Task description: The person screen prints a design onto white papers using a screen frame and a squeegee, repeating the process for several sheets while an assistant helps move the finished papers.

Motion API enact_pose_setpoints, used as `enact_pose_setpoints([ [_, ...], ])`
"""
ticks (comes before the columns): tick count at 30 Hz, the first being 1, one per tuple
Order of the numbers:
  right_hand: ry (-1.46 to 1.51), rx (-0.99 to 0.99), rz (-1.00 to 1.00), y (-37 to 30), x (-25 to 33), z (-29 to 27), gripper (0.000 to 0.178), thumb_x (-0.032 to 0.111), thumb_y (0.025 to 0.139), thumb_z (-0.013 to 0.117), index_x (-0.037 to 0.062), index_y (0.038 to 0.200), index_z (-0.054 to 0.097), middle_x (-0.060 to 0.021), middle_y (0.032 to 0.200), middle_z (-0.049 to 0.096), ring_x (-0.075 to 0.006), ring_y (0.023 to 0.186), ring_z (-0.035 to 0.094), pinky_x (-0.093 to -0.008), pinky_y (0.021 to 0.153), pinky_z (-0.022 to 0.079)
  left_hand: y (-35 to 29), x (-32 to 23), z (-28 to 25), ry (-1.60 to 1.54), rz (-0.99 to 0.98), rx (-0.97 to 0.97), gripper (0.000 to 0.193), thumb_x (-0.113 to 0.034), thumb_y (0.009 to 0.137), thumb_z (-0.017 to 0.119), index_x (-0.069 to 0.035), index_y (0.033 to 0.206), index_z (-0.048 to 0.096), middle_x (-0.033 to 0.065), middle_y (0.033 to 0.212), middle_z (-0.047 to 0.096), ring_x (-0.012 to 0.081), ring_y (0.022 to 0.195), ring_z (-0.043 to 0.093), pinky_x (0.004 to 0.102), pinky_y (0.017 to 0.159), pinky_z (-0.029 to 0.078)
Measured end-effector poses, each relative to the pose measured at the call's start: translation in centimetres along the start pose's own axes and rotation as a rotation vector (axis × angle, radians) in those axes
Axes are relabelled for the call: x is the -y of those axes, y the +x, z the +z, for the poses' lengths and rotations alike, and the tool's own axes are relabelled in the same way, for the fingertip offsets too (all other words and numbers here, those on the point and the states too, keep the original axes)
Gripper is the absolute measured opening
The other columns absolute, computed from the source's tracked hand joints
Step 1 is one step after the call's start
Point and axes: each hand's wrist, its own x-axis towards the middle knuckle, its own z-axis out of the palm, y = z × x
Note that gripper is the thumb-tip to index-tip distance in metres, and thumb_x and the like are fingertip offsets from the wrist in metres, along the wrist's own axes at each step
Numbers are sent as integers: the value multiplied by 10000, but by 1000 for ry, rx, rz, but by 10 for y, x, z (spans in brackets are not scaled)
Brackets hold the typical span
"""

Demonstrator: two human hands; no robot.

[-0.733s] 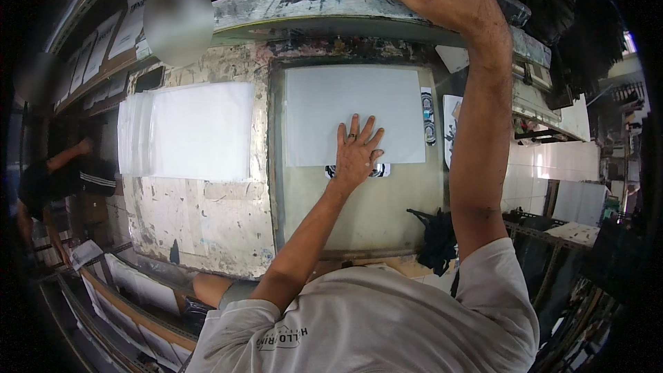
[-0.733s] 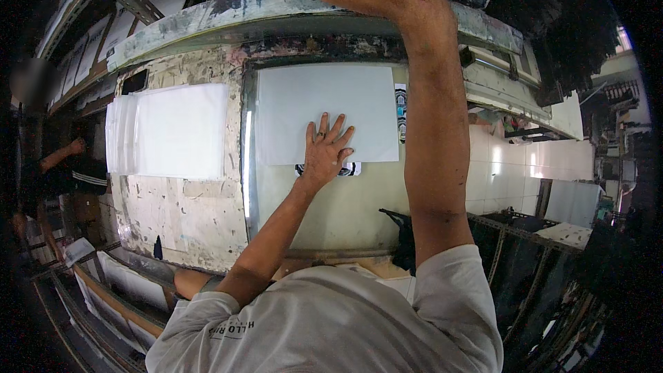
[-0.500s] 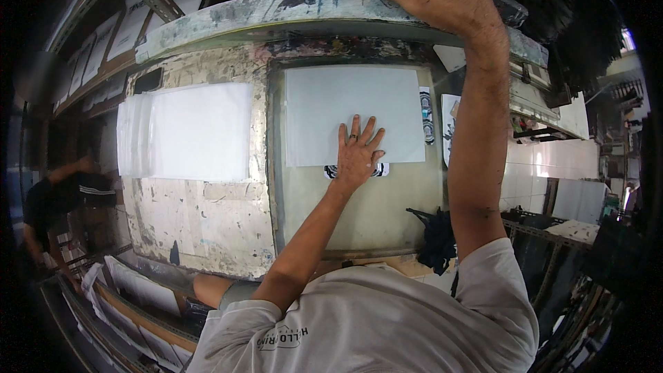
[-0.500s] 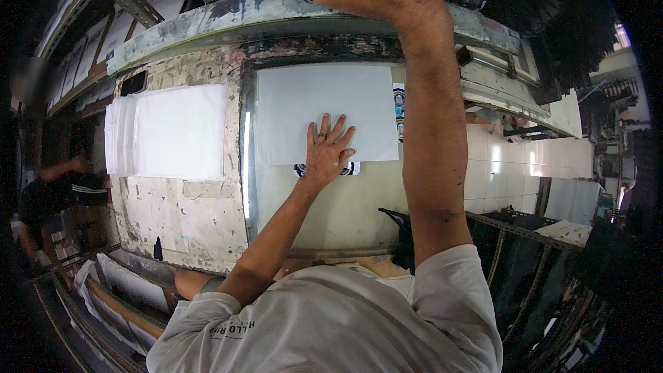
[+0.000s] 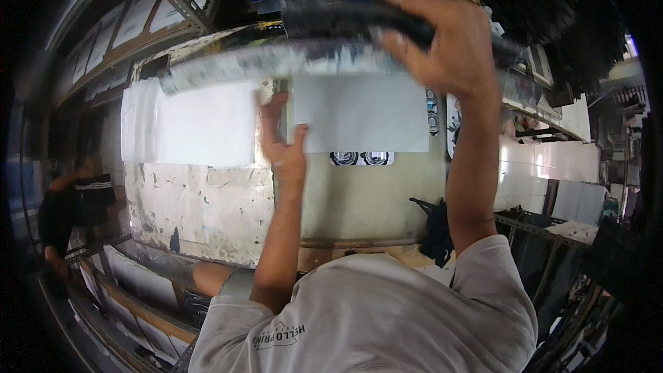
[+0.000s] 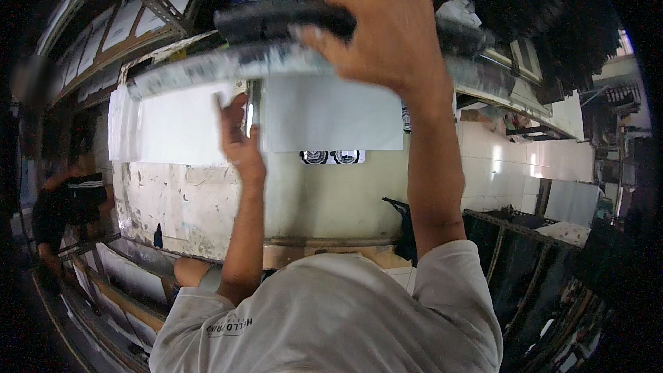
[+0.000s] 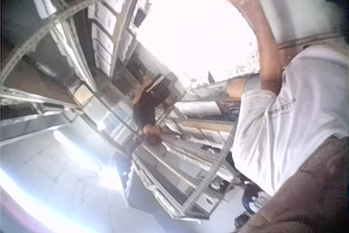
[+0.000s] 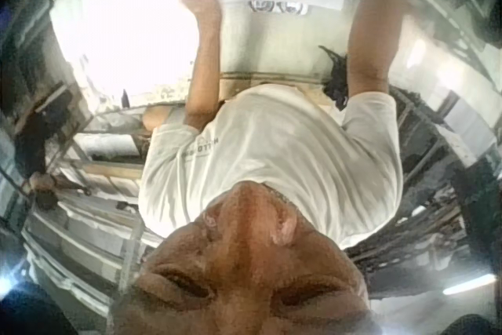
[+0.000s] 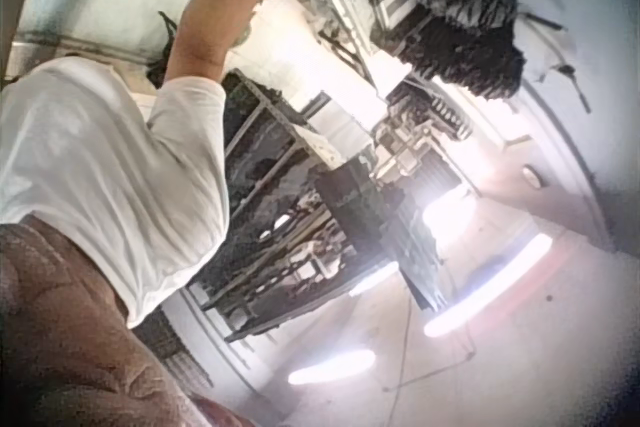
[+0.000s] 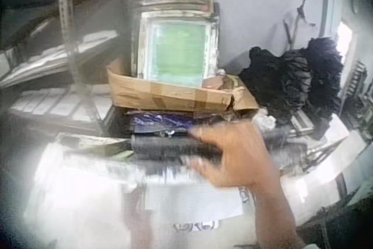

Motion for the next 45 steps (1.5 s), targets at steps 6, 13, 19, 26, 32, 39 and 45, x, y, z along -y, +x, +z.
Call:
enact_pose_setpoints([
  [6, 48, -32, 10, -109, 30, 47, 518, 211, 689, 829, 192, 1202, 759, -144, 921, 688, -311, 828, 668, -406, 741, 526, -15, -17, -93, -185, -300, -250, 706, 97, 682, 695, 29, 1355, 493, 103, 1226, 621, 226, 1113, 623, 362, 987, 511],
  [13, 278, 221, 175, -163, 6, 133, 424, 175, 822, 755, 195, 1245, 735, -145, 916, 695, -318, 836, 665, -437, 736, 507, -92, 48, -127, -33, -408, -150, 1007, -14, 499, 961, 11, 1391, 495, 142, 1379, 545, 260, 1257, 538, 377, 1081, 454],
  [19, 41, 480, 186, -193, -4, 187, 769, 90, 689, 796, 165, 1422, 577, -97, 1131, 555, -268, 1089, 479, -472, 992, 276, -107, 77, -142, 602, -34, -53, 1003, -308, 521, 984, -15, 1367, 532, 220, 1558, 333, 396, 1430, 353, 501, 1158, 373],
  [26, 38, 187, 104, -111, -60, 230, 748, 86, 649, 787, 150, 1374, 617, -124, 1133, 566, -293, 1104, 493, -482, 983, 295, -105, 64, -142, 621, -91, -43, 1046, -437, 500, 969, -37, 1367, 543, 238, 1569, 295, 431, 1439, 306, 550, 1165, 328],
  [32, -49, 82, 64, -25, -131, 268, 737, 128, 680, 795, 155, 1393, 610, -119, 1172, 584, -282, 1118, 494, -478, 991, 286, -108, 70, -142, 566, -101, -45, 1062, -509, 525, 937, -62, 1399, 532, 247, 1568, 284, 434, 1444, 297, 549, 1160, 332],
  [39, -28, 150, 67, 31, -145, 260, 557, 157, 842, 744, 258, 1378, 636, -169, 1182, 669, -316, 1127, 586, -464, 988, 355, -109, 68, -145, 502, -130, -54, 1060, -426, 538, 968, -38, 1415, 518, 224, 1524, 347, 390, 1432, 323, 512, 1159, 339],
  [45, -87, 193, 61, -5, -119, 254, 439, 158, 897, 681, 275, 1321, 679, -241, 1131, 702, -349, 1004, 666, -476, 879, 464, -120, 81, -145, 385, -227, -129, 1005, -234, 544, 985, -9, 1408, 525, 171, 1392, 492, 333, 1326, 428, 471, 1114, 385],
])
